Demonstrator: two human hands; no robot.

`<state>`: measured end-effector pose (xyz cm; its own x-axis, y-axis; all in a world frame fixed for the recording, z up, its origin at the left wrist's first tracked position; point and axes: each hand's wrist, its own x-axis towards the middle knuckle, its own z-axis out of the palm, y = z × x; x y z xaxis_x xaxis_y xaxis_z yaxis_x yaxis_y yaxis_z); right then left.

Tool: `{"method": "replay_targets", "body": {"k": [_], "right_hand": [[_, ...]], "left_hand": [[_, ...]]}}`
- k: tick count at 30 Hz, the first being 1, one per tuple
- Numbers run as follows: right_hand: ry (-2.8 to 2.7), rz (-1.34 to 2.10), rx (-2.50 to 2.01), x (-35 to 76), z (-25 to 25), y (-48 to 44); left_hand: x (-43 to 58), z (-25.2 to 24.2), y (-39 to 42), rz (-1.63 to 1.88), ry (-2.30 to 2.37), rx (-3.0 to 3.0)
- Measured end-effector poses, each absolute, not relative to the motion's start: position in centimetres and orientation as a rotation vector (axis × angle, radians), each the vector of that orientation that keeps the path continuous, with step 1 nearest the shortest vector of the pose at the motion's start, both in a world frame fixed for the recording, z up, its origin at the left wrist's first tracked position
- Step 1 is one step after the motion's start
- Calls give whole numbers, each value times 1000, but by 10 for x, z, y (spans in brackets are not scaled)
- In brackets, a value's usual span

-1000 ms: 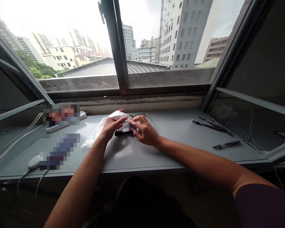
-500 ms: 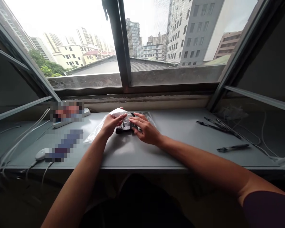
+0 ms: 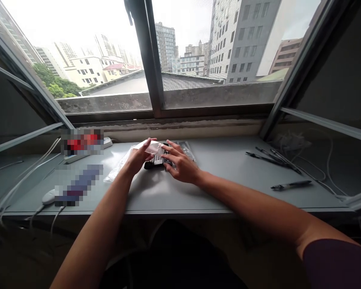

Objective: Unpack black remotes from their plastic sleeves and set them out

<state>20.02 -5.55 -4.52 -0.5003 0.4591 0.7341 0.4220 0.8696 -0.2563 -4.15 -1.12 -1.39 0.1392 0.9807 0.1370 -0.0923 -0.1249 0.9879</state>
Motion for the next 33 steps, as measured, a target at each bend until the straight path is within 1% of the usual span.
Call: {"method": "replay_targets", "body": {"k": [7, 14, 21, 25, 27, 33], "right_hand": [[-2151, 89, -622, 198, -45, -57], [-2203, 77, -640, 194, -49, -52], [-2200, 93, -560, 196, -44, -59], [-2238, 144, -563, 196, -45, -60], [-2274, 145, -565, 196, -46, -59], [-2298, 166, -570, 199, -49, -57]], "left_hand": [[-39, -18, -4, 1268, 958, 1245], [-40, -22, 0, 1221, 951, 1268], [-42, -22, 5, 1402, 1043, 1169], [-42, -21, 2, 1266, 966, 1230], [-44, -21, 2, 1259, 963, 1223], [-57, -26, 16, 1566, 1127, 950]]}}
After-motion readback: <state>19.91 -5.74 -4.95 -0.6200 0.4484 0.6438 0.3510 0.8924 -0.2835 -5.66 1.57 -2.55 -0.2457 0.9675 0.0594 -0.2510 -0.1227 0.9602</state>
